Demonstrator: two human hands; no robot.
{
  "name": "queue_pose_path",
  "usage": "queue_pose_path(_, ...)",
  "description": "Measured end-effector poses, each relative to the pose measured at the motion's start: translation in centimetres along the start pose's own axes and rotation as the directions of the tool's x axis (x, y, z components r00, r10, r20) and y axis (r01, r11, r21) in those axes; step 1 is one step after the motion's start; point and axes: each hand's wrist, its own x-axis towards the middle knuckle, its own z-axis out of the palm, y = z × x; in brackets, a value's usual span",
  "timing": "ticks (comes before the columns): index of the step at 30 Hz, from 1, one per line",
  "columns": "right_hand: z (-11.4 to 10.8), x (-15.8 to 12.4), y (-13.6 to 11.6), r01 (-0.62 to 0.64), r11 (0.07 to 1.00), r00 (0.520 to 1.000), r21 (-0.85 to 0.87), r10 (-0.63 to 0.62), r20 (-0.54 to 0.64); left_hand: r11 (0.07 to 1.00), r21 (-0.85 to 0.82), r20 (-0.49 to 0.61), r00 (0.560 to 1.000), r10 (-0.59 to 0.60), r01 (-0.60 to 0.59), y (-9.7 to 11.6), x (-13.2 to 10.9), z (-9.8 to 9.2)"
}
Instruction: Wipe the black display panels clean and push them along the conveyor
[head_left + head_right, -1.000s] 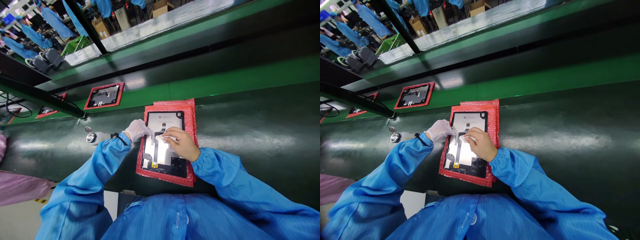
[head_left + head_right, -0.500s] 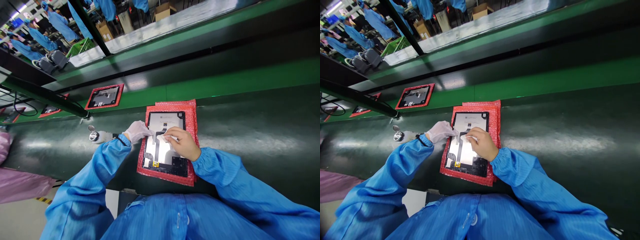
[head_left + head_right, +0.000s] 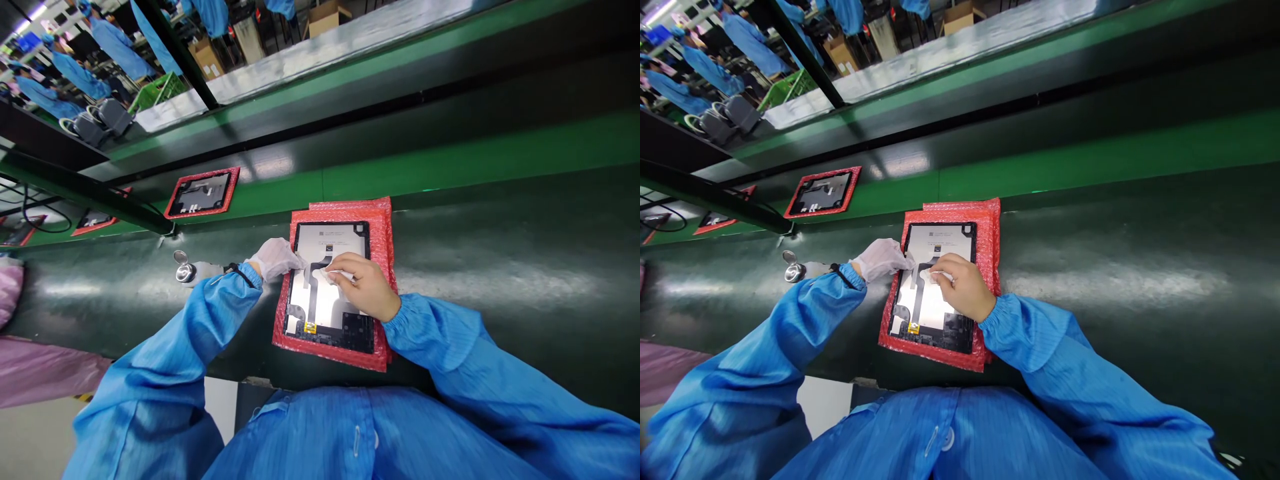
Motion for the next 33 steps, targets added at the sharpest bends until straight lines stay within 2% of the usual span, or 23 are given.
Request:
queue_pose_path(6, 0.0, 0.0, 0.1, 0.017, 1.0, 1.0, -0.006, -0.017, 0.001, 0.998, -0.009, -0.013, 0.998, -0.065, 0.065, 0.4, 0.2, 0.8)
queue_pose_path(9, -0.1, 0.0, 0.1, 0.011, 1.0, 1.0, -0.001, -0.011, 0.009, 0.986, -0.144, -0.027, 0.995, -0.093, 0.088, 0.6, 0.0, 0.5)
queue_pose_path(11, -0.1, 0.1, 0.2, 0.008, 1.0, 1.0, 0.007, -0.008, 0.009, 0.928, -0.32, -0.03, 0.977, -0.209, 0.189, 0.7, -0.3, -0.1)
queue_pose_path(12, -0.1, 0.0, 0.2, 0.007, 1.0, 1.0, 0.012, -0.007, 0.008, 0.863, -0.42, -0.023, 0.947, -0.319, 0.28, 0.8, -0.6, -0.4)
queue_pose_path(13, -0.2, -0.1, 0.2, 0.006, 1.0, 1.0, 0.015, -0.006, 0.008, 0.768, -0.517, -0.009, 0.895, -0.446, 0.378, 1.1, -1.0, -0.7)
queue_pose_path(15, -0.4, -0.3, 0.1, -0.006, 1.0, 1.0, 0.019, 0.005, 0.018, 0.558, -0.669, -0.011, 0.744, -0.668, 0.491, 2.1, -2.3, -0.9)
queue_pose_path(16, -0.5, -0.3, 0.0, -0.019, 1.0, 0.999, 0.02, 0.018, 0.027, 0.502, -0.715, -0.049, 0.681, -0.73, 0.486, 2.9, -3.1, -0.8)
queue_pose_path(17, -0.7, -0.3, -0.2, -0.035, 0.999, 0.999, 0.018, 0.034, 0.04, 0.498, -0.745, -0.119, 0.645, -0.755, 0.445, 3.9, -4.0, -0.5)
queue_pose_path(19, -1.1, 0.2, -0.5, -0.061, 0.998, 0.995, 0.003, 0.06, 0.086, 0.576, -0.753, -0.305, 0.606, -0.735, 0.32, 6.4, -5.8, 0.5)
queue_pose_path(21, -1.2, 1.5, -0.8, -0.041, 0.998, 0.988, -0.044, 0.048, 0.15, 0.646, -0.727, -0.442, 0.562, -0.699, 0.231, 9.3, -7.1, 1.9)
queue_pose_path(23, -0.7, 3.4, -1.0, 0.026, 0.99, 0.975, -0.136, 0.005, 0.222, 0.656, -0.717, -0.497, 0.488, -0.718, 0.235, 12.0, -7.8, 3.2)
queue_pose_path(25, 0.4, 4.8, -1.1, 0.108, 0.958, 0.951, -0.265, -0.023, 0.308, 0.656, -0.688, -0.528, 0.406, -0.745, 0.31, 14.1, -7.7, 4.3)
queue_pose_path(26, 1.0, 5.2, -1.1, 0.154, 0.932, 0.933, -0.329, -0.028, 0.358, 0.673, -0.652, -0.551, 0.39, -0.737, 0.35, 15.0, -7.6, 4.8)
queue_pose_path(27, 1.6, 5.2, -1.2, 0.209, 0.902, 0.911, -0.378, -0.039, 0.41, 0.705, -0.601, -0.583, 0.397, -0.709, 0.377, 15.6, -7.3, 5.3)
queue_pose_path(28, 2.1, 5.0, -1.3, 0.269, 0.873, 0.886, -0.407, -0.058, 0.461, 0.75, -0.541, -0.619, 0.423, -0.661, 0.381, 16.1, -7.1, 5.7)
queue_pose_path(30, 2.7, 4.1, -1.3, 0.386, 0.83, 0.832, -0.403, -0.125, 0.541, 0.845, -0.427, -0.679, 0.504, -0.534, 0.32, 16.6, -6.9, 6.4)
queue_pose_path(31, 2.7, 3.8, -1.3, 0.431, 0.819, 0.806, -0.379, -0.16, 0.57, 0.875, -0.39, -0.696, 0.53, -0.483, 0.285, 16.7, -6.8, 6.7)
queue_pose_path(33, 2.4, 4.0, -0.8, 0.469, 0.814, 0.774, -0.341, -0.193, 0.603, 0.901, -0.357, -0.714, 0.55, -0.433, 0.247, 16.7, -6.8, 7.1)
